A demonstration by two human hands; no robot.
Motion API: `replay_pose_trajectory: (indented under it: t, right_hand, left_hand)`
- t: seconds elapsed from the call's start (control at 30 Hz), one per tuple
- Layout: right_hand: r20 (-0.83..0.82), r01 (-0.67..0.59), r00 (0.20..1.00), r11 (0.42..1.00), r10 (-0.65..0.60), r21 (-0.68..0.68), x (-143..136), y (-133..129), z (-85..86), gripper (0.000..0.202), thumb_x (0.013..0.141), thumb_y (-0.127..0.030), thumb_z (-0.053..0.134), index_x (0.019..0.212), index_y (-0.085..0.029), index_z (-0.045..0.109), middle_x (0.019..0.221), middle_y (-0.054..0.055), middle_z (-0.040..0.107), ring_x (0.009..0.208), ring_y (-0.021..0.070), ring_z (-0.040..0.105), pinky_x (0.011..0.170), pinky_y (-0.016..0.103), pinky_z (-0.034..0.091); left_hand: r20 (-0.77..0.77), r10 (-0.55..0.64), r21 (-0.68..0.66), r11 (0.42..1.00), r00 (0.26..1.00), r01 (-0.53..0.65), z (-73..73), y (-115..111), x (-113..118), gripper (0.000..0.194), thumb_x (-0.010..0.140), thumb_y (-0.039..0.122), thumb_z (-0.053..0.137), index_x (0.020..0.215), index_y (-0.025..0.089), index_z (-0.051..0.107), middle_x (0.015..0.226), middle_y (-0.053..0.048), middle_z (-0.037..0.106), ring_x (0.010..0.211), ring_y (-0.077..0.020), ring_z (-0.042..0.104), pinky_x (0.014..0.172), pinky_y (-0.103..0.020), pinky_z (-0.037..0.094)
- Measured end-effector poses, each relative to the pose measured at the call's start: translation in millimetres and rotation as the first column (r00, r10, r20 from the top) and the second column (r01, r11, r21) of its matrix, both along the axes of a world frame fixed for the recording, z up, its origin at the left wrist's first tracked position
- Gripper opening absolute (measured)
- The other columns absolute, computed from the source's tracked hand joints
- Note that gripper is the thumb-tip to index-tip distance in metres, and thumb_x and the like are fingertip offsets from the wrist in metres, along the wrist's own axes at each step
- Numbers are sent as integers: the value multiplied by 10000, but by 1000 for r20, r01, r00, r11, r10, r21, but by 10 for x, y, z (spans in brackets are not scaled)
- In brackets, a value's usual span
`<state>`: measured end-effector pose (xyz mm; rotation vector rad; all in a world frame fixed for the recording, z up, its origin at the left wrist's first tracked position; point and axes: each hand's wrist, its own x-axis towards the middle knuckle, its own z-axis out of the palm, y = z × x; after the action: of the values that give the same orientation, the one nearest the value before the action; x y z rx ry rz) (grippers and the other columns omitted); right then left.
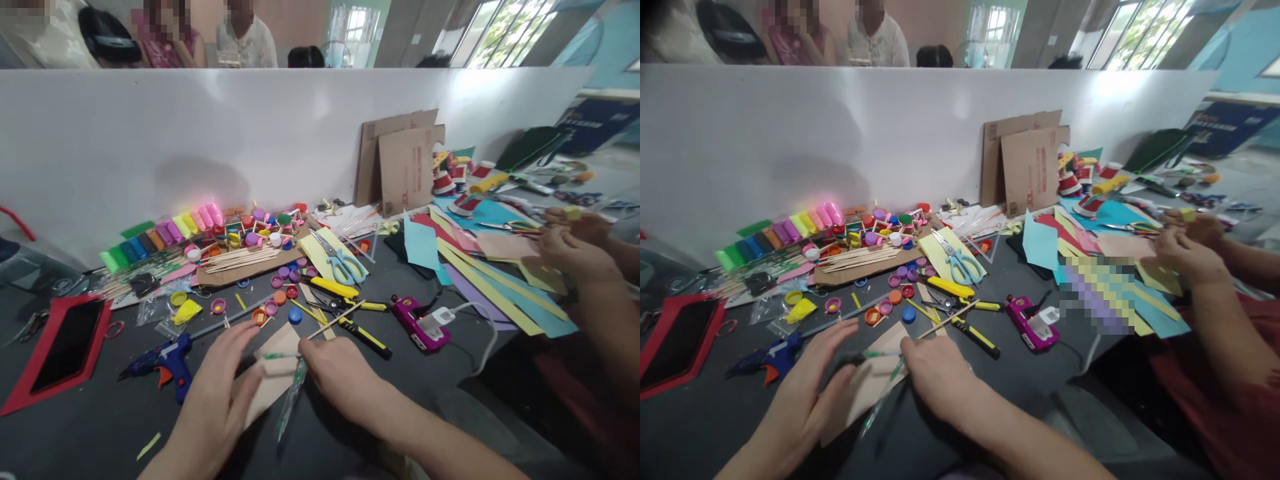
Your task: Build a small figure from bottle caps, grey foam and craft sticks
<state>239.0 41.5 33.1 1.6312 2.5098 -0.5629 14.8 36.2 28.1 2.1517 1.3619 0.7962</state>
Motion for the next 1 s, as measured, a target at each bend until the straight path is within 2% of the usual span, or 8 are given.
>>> replay_pose_trajectory:
  t: [0.1, 0.27, 0.33, 0.47, 0.57, 0.73, 0.83, 1.0]
  right_hand:
    - [-39, -127, 991, 992, 128, 19, -76, -56, -34, 228, 833, -114, 581, 1059, -136, 601, 926, 105, 732, 763, 245, 696, 575, 295, 344]
    - [-79, -157, 984, 986, 161, 51, -96, -104, -31, 152, 979, -215, 479, 1046, -162, 604, 943, 85, 727, 779, 215, 677, 583, 282, 334]
    - [-90, -189, 977, 981, 191, 32, -40, -88, -24, 206, 1021, -274, 443, 983, -176, 619, 891, 73, 728, 749, 196, 663, 579, 271, 319]
    - [-124, -245, 962, 970, 244, 7, 155, 11, -42, 177, 996, -243, 498, 900, -176, 631, 853, 53, 720, 730, 169, 647, 598, 259, 328]
    - [-144, -209, 967, 977, 212, 37, 310, 137, -49, 224, 1011, -216, 461, 893, -170, 646, 851, 58, 710, 761, 175, 650, 635, 254, 365]
    - [-204, -88, 972, 984, 119, 151, 332, 442, 49, 291, 1020, -173, 382, 1127, -154, 652, 1032, 112, 708, 931, 215, 661, 783, 286, 440]
    - [-246, -48, 964, 976, 102, 215, 132, 691, 132, 290, 1039, -249, 405, 1165, -159, 651, 1088, 114, 708, 968, 217, 664, 823, 299, 456]
    - [-168, -209, 954, 953, 248, 220, -449, 1155, 162, 183, 998, -222, 533, 1076, -165, 689, 1027, 88, 730, 933, 212, 680, 761, 276, 443]
  left_hand:
    - [70, -125, -106, 985, 990, 132, -22, -83, 168, 724, 821, 431, 702, 1463, 248, 422, 1451, -142, 560, 1316, -332, 538, 1080, -462, 437]
    - [184, -158, -558, 796, 970, 235, -78, -51, 306, 260, 955, 372, 488, 1069, 231, 674, 1060, -92, 730, 995, -260, 663, 885, -349, 484]
    - [224, -143, -624, 739, 964, 254, -91, -45, 248, 323, 980, 403, 432, 853, 211, 658, 847, -50, 681, 829, -214, 613, 766, -293, 445]
    - [376, 28, -735, 618, 926, 280, -130, -112, 29, 401, 905, 542, 559, 754, 175, 615, 652, 23, 476, 617, -129, 406, 567, -225, 304]
    - [498, 282, -792, 534, 820, 297, -194, -166, -134, 494, 839, 630, 621, 705, 155, 601, 560, 66, 348, 509, -86, 241, 469, -210, 164]
    - [634, 631, -740, 664, 447, 111, -295, -54, -300, 498, 755, 556, 767, 601, 156, 514, 504, 104, 283, 443, -44, 171, 419, -180, 149]
    - [717, 653, -662, 748, 247, -55, -306, 108, -385, 529, 788, 604, 710, 605, 172, 466, 511, 115, 251, 425, -39, 150, 400, -164, 179]
    - [838, 545, -527, 805, -9, -274, -287, 292, -645, 391, 800, 470, 756, 700, 175, 521, 503, 127, 218, 404, -41, 136, 388, -149, 207]
